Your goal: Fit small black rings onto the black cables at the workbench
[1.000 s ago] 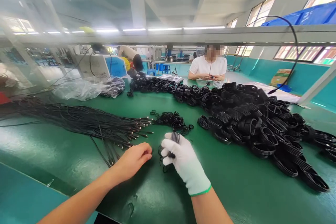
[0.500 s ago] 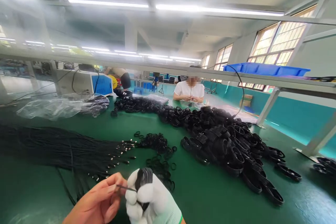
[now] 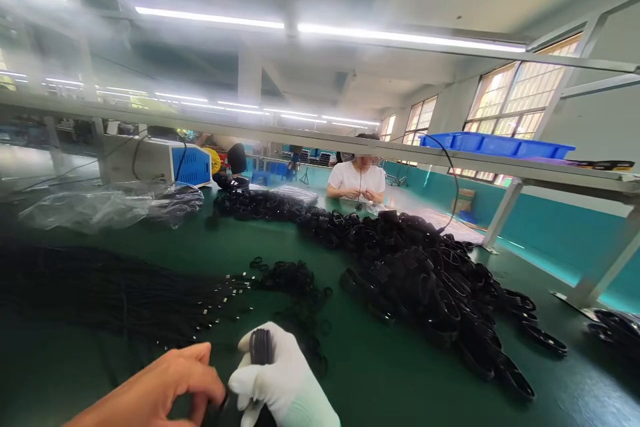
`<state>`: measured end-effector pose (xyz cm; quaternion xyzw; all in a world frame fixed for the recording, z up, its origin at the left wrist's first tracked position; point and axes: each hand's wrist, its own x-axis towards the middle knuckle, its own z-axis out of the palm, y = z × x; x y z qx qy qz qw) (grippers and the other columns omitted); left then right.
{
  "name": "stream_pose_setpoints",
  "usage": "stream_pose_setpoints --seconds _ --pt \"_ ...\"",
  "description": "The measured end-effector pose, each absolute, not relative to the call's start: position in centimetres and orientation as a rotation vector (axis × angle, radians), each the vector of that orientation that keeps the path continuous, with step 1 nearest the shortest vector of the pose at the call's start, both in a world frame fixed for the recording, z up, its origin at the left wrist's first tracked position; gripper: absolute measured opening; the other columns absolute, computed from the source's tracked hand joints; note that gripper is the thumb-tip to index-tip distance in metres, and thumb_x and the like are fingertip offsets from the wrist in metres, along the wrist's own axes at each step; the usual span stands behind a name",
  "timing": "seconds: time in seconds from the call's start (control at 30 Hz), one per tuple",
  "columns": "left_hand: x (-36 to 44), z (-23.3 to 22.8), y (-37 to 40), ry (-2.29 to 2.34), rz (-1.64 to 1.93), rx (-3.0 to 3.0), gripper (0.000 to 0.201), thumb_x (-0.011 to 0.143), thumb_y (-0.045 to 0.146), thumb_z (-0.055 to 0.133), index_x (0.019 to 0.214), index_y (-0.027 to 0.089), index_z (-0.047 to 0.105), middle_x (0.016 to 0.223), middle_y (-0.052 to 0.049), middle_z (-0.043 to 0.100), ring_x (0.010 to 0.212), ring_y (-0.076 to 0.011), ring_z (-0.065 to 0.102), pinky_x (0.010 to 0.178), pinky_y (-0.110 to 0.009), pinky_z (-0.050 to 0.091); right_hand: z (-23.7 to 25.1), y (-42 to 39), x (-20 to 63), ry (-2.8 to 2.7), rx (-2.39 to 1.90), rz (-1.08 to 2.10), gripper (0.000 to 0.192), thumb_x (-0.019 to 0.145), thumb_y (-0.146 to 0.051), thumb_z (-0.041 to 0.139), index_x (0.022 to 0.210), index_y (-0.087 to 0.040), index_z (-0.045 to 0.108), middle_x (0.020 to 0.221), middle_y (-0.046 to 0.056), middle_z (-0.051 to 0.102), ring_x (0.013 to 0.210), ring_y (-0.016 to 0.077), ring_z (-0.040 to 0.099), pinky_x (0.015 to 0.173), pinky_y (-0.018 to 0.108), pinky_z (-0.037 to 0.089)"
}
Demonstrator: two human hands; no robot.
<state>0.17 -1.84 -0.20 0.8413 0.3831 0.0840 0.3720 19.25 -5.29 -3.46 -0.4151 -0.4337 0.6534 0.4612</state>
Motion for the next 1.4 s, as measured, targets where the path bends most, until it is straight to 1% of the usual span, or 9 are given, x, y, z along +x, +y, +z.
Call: stream_pose_setpoints --seconds 0.2,0.37,0.53,0.67,0.8,0.9,1.0,1.1,1.4 --pt "0.8 -1.3 -0.6 0.921 0.434 2.057 0.051 0.060 0.018 0.066 0.109 0.027 0.058 0.098 0.002 0.065 0.092 -0.0195 0.054 0.080 -0.026 0.037 -4.0 -5.5 18.7 -1.226 -1.086 1.637 0.051 0.062 -0.013 0.062 0.111 -0.014 0.048 0.065 0.000 0.060 0.043 0.0083 0.049 0.033 0.016 0.040" --pt "0.9 -2.6 -0.4 0.832 0.433 1.896 0.063 0.059 0.016 0.068 0.118 0.028 0.053 0.116 -0.002 0.059 0.101 -0.0209 0.052 0.083 -0.028 0.039 -3.8 -5.4 18.4 -1.306 -1.232 1.671 0.068 0.063 -0.017 0.064 0.126 -0.017 0.037 0.056 -0.006 0.055 0.036 0.0073 0.045 0.030 0.015 0.037" --pt "2.0 -2.6 -1.8 0.861 0.437 2.041 0.056 0.058 0.027 0.073 0.112 0.027 0.058 0.105 -0.003 0.060 0.093 -0.0234 0.054 0.075 -0.028 0.042 -5.5 -5.4 18.1 -1.359 -1.446 1.527 0.077 0.060 -0.011 0.059 0.132 -0.014 0.033 0.055 -0.005 0.056 0.039 0.0108 0.049 0.035 0.020 0.039" --pt "2.4 -1.6 -1.1 1.057 0.263 2.251 0.044 0.050 0.037 0.077 0.090 0.021 0.065 0.082 -0.004 0.060 0.068 -0.0221 0.053 0.054 -0.027 0.039 -6.5 -5.4 17.6 -1.437 -1.424 1.145 0.095 0.057 -0.008 0.062 0.142 -0.014 0.019 0.086 0.005 0.064 0.072 0.0171 0.059 0.062 0.028 0.049" --pt "1.9 -0.7 1.5 0.784 0.008 2.126 0.019 0.066 0.026 0.060 0.083 0.021 0.067 0.077 -0.002 0.066 0.067 -0.0193 0.057 0.053 -0.024 0.040 -5.3 -5.4 17.6 -1.473 -1.523 1.077 0.055 0.063 -0.017 0.065 0.117 -0.020 0.053 0.086 0.004 0.063 0.058 0.0128 0.055 0.051 0.026 0.046" --pt "1.8 -1.5 1.8 0.774 0.089 2.055 0.026 0.072 0.015 0.043 0.075 0.022 0.068 0.074 0.000 0.069 0.068 -0.0170 0.059 0.054 -0.023 0.041 -4.3 -5.7 18.3 -1.410 -1.269 1.267 0.034 0.063 -0.019 0.066 0.096 -0.021 0.057 0.086 0.003 0.061 0.055 0.0115 0.054 0.041 0.022 0.042" --pt "2.1 -2.6 0.6 0.841 0.115 1.997 0.021 0.069 0.013 0.045 0.061 0.019 0.064 0.061 0.000 0.066 0.056 -0.0147 0.056 0.052 -0.024 0.041 -4.3 -6.1 19.1 -1.254 -0.863 1.648 0.042 0.057 -0.019 0.071 0.094 -0.023 0.053 0.095 0.004 0.061 0.049 0.0120 0.055 0.034 0.020 0.037" --pt "2.1 -2.6 -0.4 0.852 0.275 1.660 0.012 0.072 0.021 0.051 0.067 0.017 0.061 0.060 -0.001 0.063 0.051 -0.0136 0.056 0.051 -0.026 0.045 -5.2 -6.2 19.4 -1.163 -0.667 1.728 0.051 0.061 -0.032 0.073 0.105 -0.023 0.050 0.074 0.002 0.064 0.038 0.0099 0.049 0.034 0.020 0.033" --pt "2.5 -0.9 -1.4 0.806 0.917 1.639 0.034 0.075 0.014 0.056 0.107 0.021 0.060 0.108 -0.004 0.062 0.099 -0.0196 0.056 0.091 -0.035 0.043 -6.0 -5.7 18.7 -1.096 -0.539 1.797 0.062 0.069 -0.017 0.064 0.126 -0.016 0.039 0.062 0.001 0.063 0.041 0.0097 0.052 0.038 0.017 0.038"
